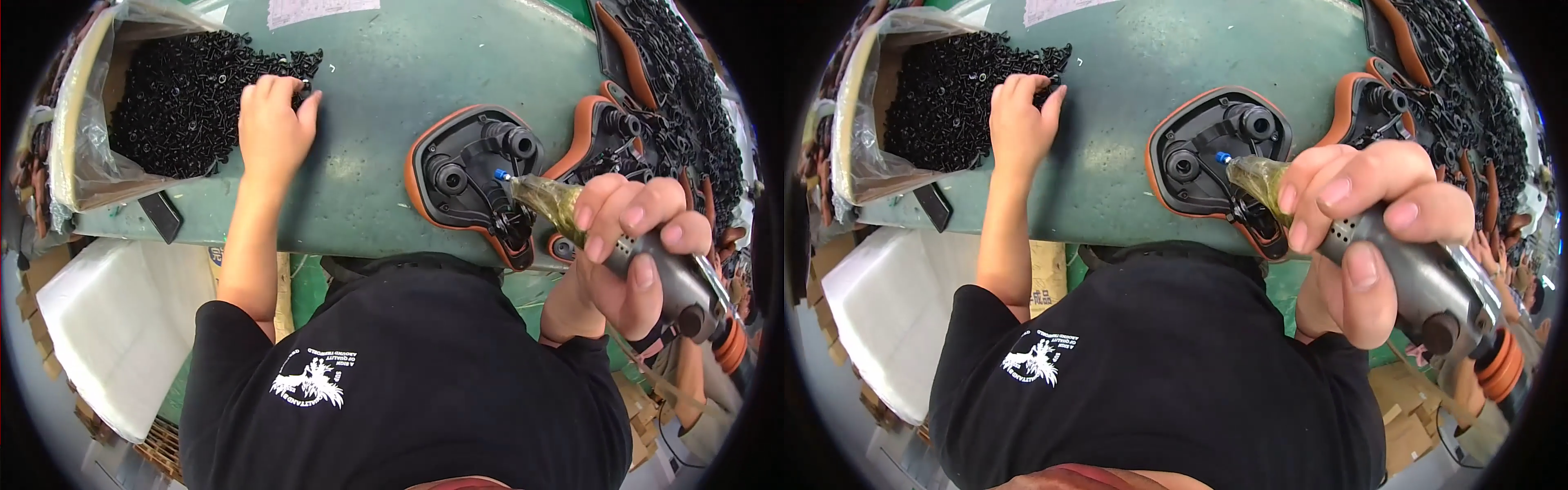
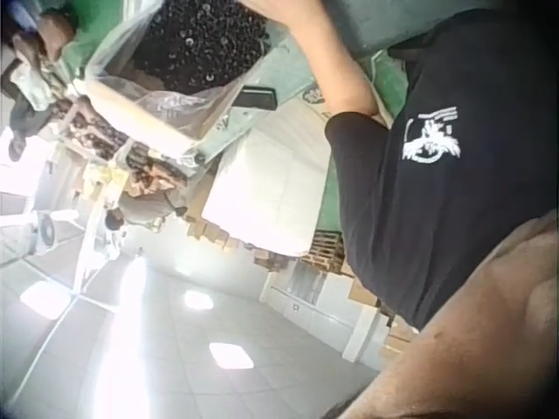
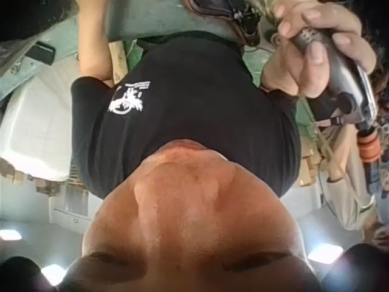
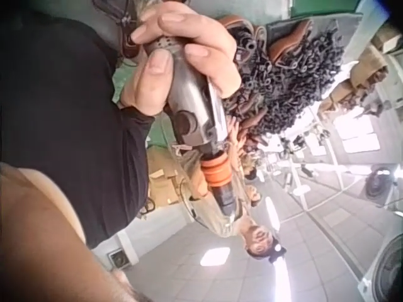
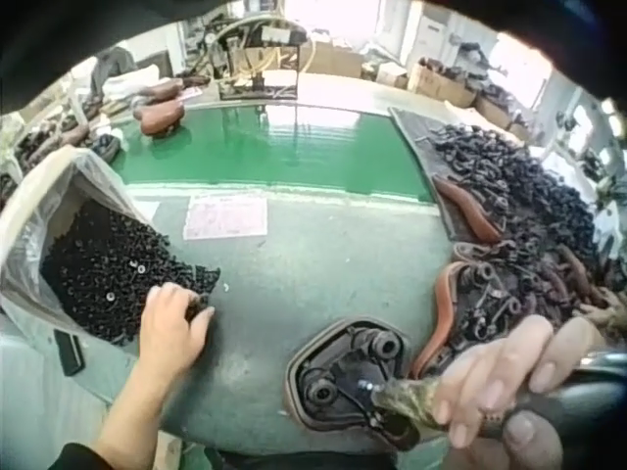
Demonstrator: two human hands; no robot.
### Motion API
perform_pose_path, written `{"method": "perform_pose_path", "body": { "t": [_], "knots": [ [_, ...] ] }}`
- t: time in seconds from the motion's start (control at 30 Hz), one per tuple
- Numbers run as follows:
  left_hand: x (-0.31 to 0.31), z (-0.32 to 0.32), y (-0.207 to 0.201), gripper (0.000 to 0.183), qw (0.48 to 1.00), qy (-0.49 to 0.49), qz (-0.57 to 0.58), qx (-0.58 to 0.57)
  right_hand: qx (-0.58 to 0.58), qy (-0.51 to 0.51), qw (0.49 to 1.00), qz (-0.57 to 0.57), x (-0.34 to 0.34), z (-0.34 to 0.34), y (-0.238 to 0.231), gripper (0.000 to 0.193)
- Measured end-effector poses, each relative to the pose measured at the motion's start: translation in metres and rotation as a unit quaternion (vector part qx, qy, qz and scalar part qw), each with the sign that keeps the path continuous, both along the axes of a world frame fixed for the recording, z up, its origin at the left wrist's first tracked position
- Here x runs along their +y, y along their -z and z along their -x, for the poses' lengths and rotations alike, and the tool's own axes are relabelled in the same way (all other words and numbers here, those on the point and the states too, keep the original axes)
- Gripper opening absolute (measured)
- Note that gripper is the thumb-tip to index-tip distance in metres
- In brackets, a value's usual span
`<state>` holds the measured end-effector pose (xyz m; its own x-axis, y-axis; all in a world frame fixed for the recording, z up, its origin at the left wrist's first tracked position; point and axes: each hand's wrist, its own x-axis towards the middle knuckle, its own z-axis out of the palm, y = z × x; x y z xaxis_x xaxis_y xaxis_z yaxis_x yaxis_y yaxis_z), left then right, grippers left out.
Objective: Assembling bicycle seats by attaching components with an air-powered screwdriver.
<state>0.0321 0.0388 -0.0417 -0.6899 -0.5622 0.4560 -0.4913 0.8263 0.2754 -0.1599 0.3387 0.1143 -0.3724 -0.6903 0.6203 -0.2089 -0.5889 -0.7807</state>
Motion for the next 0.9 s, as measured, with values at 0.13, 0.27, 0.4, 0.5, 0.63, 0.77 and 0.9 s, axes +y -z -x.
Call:
{"method": "perform_pose_path", "body": {
  "t": [0.13,0.27,0.4,0.5,0.63,0.77,0.9],
  "knots": [
    [-0.019,0.016,0.005,0.018,0.998,0.015,0.003,-0.068,-0.012,-0.009,1.0,0.011,0.02,0.005,-0.002,0.039],
    [-0.024,0.018,0.005,0.011,0.997,0.062,0.017,-0.041,-0.083,0.042,0.993,0.072,0.044,0.008,-0.007,0.035],
    [0.047,0.031,-0.025,0.009,0.879,0.149,-0.41,0.194,-0.192,0.063,0.973,0.113,0.065,0.018,-0.013,0.029],
    [0.123,0.044,-0.067,0.012,0.586,0.296,-0.715,0.241,-0.201,0.056,0.971,0.116,0.065,0.005,-0.016,0.029],
    [0.169,0.046,-0.075,0.021,0.376,0.36,-0.82,0.239,-0.132,0.012,0.986,0.1,0.06,-0.004,-0.022,0.034],
    [0.171,0.052,-0.068,0.023,0.404,0.374,-0.802,0.232,-0.085,-0.004,0.991,0.101,0.069,-0.001,-0.022,0.035],
    [0.166,0.059,-0.066,0.022,0.499,0.429,-0.724,0.209,-0.081,-0.009,0.997,0.013,0.079,-0.003,-0.026,0.037]
  ]
}}
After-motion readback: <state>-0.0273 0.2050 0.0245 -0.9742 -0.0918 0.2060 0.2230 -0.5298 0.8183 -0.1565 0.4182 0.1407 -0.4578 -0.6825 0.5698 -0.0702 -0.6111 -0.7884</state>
